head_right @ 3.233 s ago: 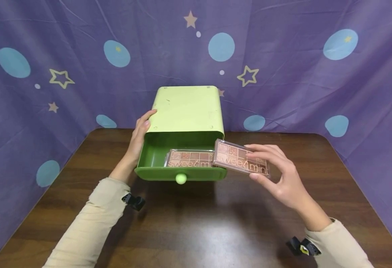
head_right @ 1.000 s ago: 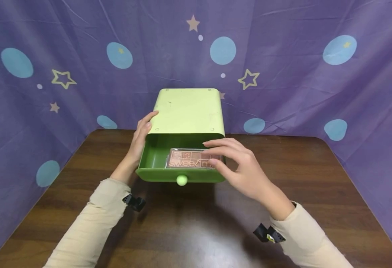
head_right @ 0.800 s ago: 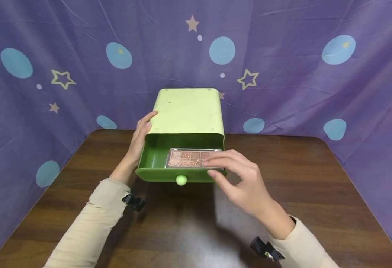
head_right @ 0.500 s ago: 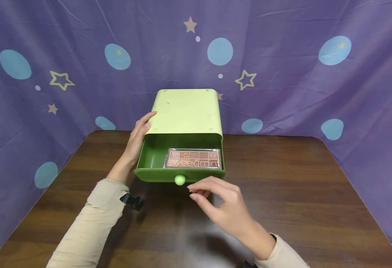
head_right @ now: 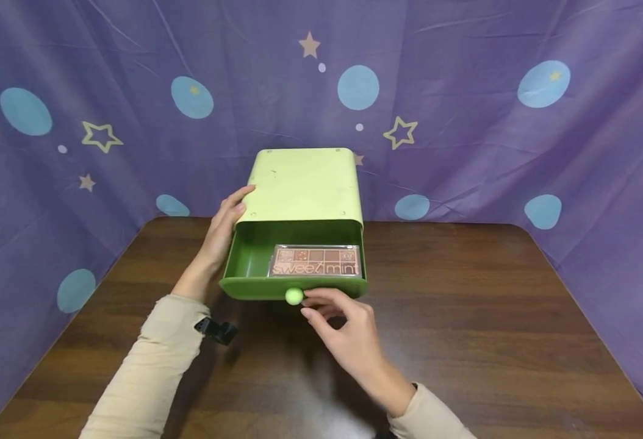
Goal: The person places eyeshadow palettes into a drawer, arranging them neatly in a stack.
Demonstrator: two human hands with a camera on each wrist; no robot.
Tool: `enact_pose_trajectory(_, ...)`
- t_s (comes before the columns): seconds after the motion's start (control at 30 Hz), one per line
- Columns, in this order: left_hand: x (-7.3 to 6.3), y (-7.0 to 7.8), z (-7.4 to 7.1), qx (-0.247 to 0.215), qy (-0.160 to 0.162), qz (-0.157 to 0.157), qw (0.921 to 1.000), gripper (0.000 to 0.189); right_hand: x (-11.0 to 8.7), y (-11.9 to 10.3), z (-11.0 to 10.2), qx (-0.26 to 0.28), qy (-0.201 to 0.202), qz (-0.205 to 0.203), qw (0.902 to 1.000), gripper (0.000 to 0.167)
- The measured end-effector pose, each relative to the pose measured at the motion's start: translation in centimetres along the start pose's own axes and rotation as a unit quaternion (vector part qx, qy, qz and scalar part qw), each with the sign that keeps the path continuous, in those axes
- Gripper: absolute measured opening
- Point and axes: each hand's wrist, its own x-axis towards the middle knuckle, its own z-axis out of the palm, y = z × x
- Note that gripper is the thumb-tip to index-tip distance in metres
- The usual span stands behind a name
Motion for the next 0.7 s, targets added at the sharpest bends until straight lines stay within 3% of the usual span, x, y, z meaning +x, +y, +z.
enact_pose_trajectory(0.2,0.0,-0.2,-0.1,-0.003,0.002,-0.004,1.0,0.048,0.4,0.0,0.8,-0.015,0.01,-0.025,0.9995,0.034)
enact_pose_trajectory(0.5,-0.1,-0.3,0.1,-0.005,0.004,0.0,1.0,0.048,1.0,0.3,1.4,0.01,0.029,-0.044,0.9986,0.03)
enact_pose_trajectory(0.7,-0.1,-0.2,0.2,-0.002,0.004,0.003,1.0,0.048,1.3,0.3,1.3,-0.017,0.04,-0.043,0.9981,0.029)
